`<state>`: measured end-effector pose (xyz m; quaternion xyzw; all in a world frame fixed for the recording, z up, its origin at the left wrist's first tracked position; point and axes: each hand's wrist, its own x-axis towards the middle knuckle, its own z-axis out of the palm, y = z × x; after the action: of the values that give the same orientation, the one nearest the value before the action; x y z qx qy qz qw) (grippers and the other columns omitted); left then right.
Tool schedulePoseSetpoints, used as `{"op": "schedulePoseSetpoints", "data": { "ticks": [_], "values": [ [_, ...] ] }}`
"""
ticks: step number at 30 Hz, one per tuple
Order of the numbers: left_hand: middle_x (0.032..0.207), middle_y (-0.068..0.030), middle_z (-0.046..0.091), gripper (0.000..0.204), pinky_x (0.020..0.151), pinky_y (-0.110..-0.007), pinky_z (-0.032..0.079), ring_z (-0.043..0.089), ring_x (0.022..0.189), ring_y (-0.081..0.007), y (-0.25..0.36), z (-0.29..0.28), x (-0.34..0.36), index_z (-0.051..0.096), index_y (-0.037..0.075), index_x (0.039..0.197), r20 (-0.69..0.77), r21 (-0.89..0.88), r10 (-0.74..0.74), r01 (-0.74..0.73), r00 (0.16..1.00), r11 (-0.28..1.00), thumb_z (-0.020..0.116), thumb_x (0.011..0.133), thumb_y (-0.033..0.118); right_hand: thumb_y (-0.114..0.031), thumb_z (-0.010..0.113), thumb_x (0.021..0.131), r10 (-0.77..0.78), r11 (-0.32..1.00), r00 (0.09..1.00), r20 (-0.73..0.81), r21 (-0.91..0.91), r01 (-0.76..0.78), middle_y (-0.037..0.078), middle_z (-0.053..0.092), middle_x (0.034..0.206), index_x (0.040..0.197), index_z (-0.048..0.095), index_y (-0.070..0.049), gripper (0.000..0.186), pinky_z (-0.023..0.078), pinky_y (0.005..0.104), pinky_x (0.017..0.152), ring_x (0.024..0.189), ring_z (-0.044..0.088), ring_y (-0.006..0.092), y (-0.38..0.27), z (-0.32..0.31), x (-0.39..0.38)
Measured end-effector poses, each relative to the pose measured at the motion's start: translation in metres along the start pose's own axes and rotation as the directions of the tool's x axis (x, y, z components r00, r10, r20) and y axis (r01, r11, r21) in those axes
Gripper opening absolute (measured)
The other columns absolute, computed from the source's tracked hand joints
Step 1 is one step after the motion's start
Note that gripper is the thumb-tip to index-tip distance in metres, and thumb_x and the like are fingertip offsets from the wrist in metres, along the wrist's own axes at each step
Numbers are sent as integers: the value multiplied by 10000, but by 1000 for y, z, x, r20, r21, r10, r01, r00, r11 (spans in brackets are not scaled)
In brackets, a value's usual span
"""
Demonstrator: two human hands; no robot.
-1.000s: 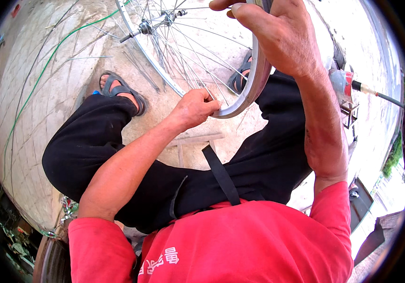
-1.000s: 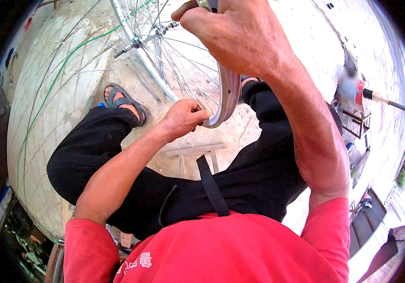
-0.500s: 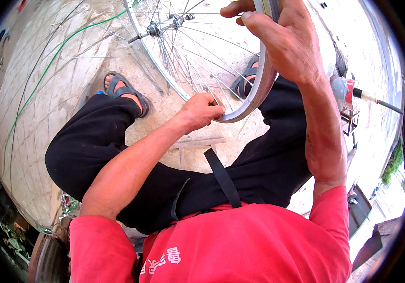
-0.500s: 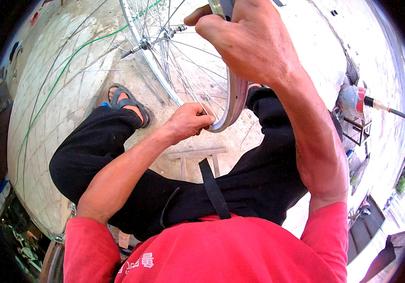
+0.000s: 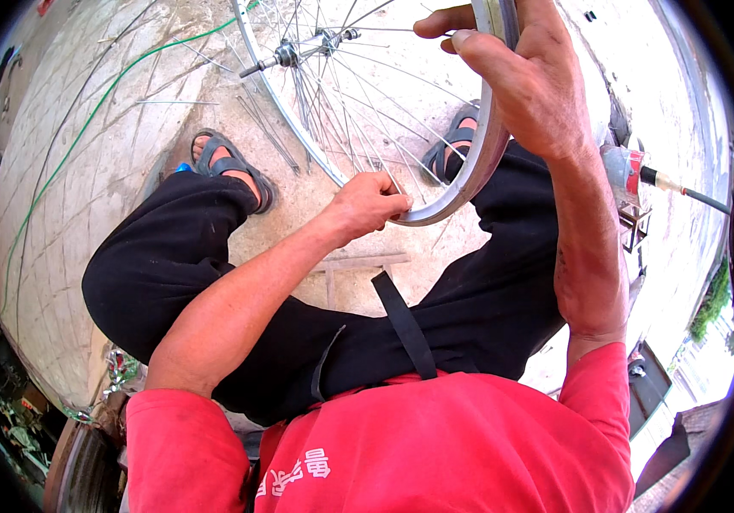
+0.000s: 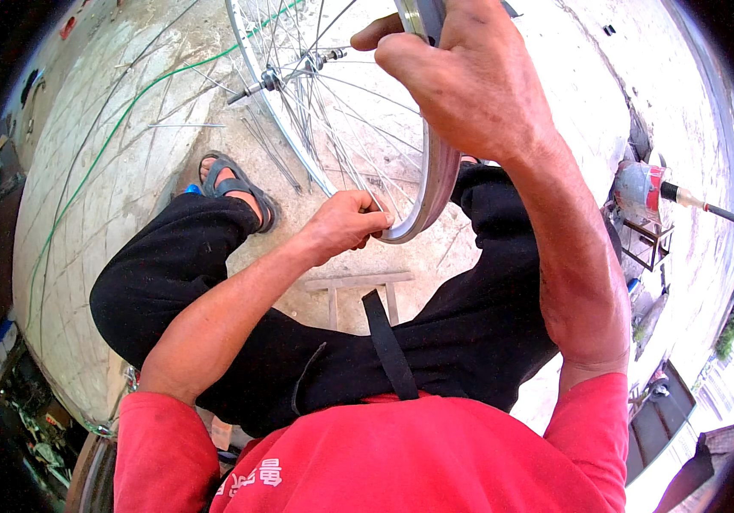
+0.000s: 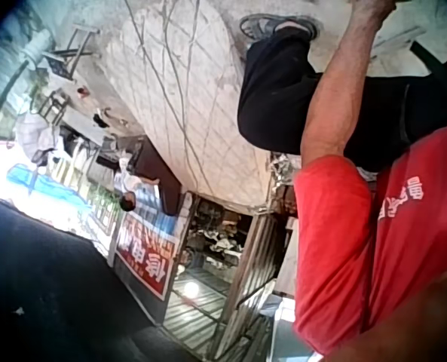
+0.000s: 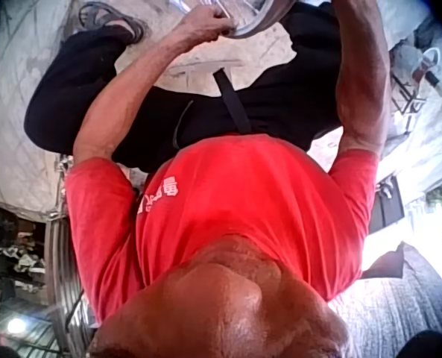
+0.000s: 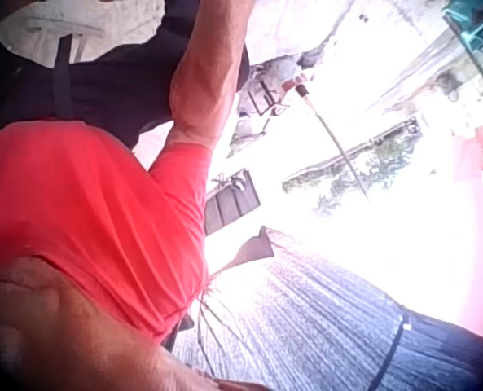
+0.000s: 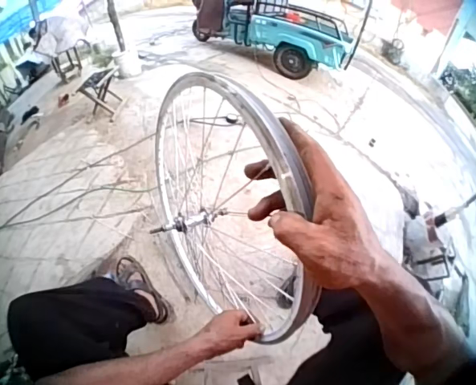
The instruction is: The person inserts metal spokes into the holes of a bicycle wheel rim by hand and secures them into the central hub.
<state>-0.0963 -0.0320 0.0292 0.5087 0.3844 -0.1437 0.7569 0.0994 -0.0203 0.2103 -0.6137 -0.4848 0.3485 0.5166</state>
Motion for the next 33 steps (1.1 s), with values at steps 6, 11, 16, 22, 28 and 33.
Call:
{"op": "schedulePoseSetpoints", "data": {
  "ticks": [6,11,16,22,28,33],
  "values": [
    [787,-66,664,210,541,-271,455,552,609,-109,1,-2,0,675,-13,963,41,-7,-16,16,999,1000,698,924,192,23,493,776,11,1000,999,34,-4,-11,233,544,1319,1616,162,8,902,541,390,915,1010,652,241,-9,-3,0],
    [780,-63,658,209,537,-274,447,544,606,-106,5,-1,-2,673,-16,961,35,31,-29,28,999,999,694,933,190,16,501,766,-63,995,998,1,-76,63,239,541,1320,1617,168,-1,914,538,401,921,1010,650,238,6,-1,-2],
    [774,-60,651,214,532,-276,438,537,601,-106,0,-1,-1,671,-16,963,34,9,-18,18,999,1000,692,947,196,14,499,758,12,1000,999,32,7,-12,241,534,1329,1618,171,-7,921,535,403,929,1015,646,235,-5,-4,0],
    [781,-58,649,203,536,-273,442,535,601,-102,1,-1,-2,674,-21,963,29,-9,-17,18,999,1000,689,931,179,16,492,760,-14,1000,999,38,18,13,243,532,1333,1616,171,0,914,539,402,927,1021,646,242,-2,-5,-1],
    [786,-55,647,230,543,-265,450,539,604,-104,4,-15,-3,693,-24,1055,22,-39,-17,17,1000,999,659,867,104,19,493,766,-52,999,999,10,-14,52,251,527,1344,1613,160,18,910,545,400,923,1024,649,250,12,-7,0],
    [838,-56,636,231,543,-292,426,520,617,-111,-11,-34,3,685,-12,1090,-138,-20,-124,123,983,992,655,908,126,22,497,770,-51,999,999,18,-10,51,254,525,1350,1611,154,28,908,549,399,924,1025,651,249,13,-7,0]
  ]
}}
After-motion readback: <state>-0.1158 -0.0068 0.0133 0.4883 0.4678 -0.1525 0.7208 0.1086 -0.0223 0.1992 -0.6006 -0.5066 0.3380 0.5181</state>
